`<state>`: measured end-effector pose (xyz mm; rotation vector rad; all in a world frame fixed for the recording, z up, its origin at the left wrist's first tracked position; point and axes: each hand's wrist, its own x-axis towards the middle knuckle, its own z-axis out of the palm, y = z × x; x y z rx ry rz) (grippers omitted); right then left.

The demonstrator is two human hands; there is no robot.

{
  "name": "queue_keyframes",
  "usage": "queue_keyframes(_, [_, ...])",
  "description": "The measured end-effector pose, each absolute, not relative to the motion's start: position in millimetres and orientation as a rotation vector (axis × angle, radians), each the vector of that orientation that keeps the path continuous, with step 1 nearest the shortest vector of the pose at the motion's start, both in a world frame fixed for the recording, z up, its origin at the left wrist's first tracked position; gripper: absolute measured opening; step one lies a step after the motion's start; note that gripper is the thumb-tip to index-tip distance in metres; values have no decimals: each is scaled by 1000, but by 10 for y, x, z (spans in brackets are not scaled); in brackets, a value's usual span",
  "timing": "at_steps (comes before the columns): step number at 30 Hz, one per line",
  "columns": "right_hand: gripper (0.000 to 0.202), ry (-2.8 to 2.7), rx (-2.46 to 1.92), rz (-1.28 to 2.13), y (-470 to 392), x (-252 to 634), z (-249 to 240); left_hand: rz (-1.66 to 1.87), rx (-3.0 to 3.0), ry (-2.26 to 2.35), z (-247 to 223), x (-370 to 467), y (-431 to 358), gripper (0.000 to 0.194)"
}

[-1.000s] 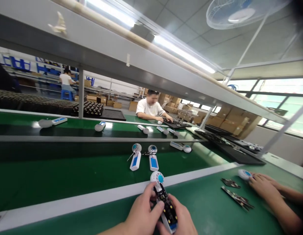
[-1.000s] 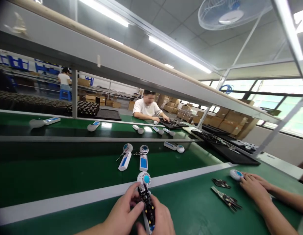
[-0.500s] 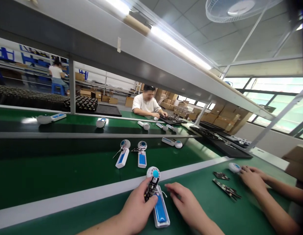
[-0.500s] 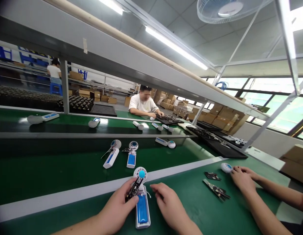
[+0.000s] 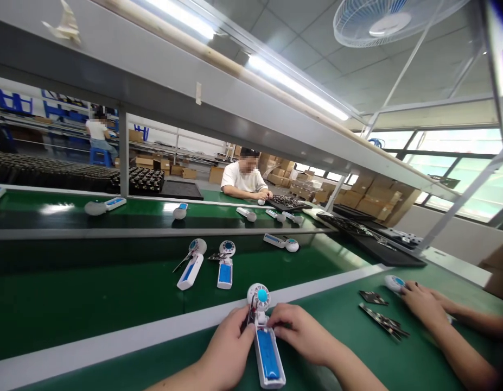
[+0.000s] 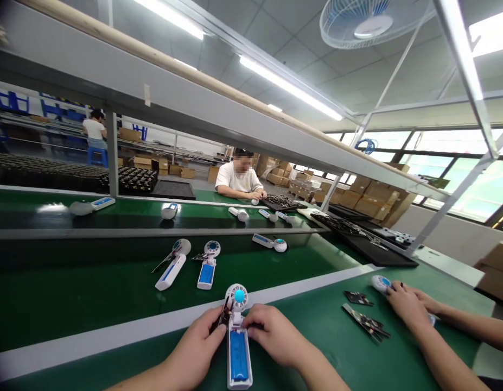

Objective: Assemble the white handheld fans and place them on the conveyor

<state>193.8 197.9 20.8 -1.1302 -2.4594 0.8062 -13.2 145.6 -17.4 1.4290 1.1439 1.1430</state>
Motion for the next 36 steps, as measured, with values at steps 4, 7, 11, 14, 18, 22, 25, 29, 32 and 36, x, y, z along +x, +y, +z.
queue_keyframes(4, [23, -2496, -1140, 804, 1975, 1948, 265, 1164, 1351, 1057, -178, -115, 1489, 46])
queue_keyframes(7, [23, -2541, -1117, 793, 1956, 1913, 318, 1192, 1292, 1056, -192, -103, 1499, 46])
queue_keyframes(11, [18, -2580, -1083, 760, 1939, 1844, 378, 1216, 1224, 1064, -224, -111, 1522, 47])
queue_keyframes(14, [14, -2533, -1126, 715, 1932, 1805, 343, 1216, 1205, 1045, -237, -117, 1532, 51])
queue_keyframes(18, [17, -2337, -1273, 611, 1883, 1716, 134, 1240, 1205, 1051, -245, -109, 1522, 52])
queue_keyframes(22, [17, -2144, -1349, 533, 1795, 1586, -106, 1244, 1271, 1104, -217, -108, 1493, 43])
queue_keyframes(25, [15, -2056, -1347, 537, 1743, 1524, -181, 1191, 1371, 1185, -156, -110, 1455, 37])
queue_keyframes(29, [14, -1974, -1341, 554, 1669, 1481, -147, 1157, 1503, 1291, -89, -99, 1401, 30])
queue_keyframes(32, [13, -1934, -1343, 558, 1609, 1450, -95, 1167, 1554, 1288, -99, -88, 1377, 29])
queue_keyframes(36, [13, -1897, -1370, 559, 1576, 1427, -61, 1169, 1649, 1230, -164, -80, 1375, 28])
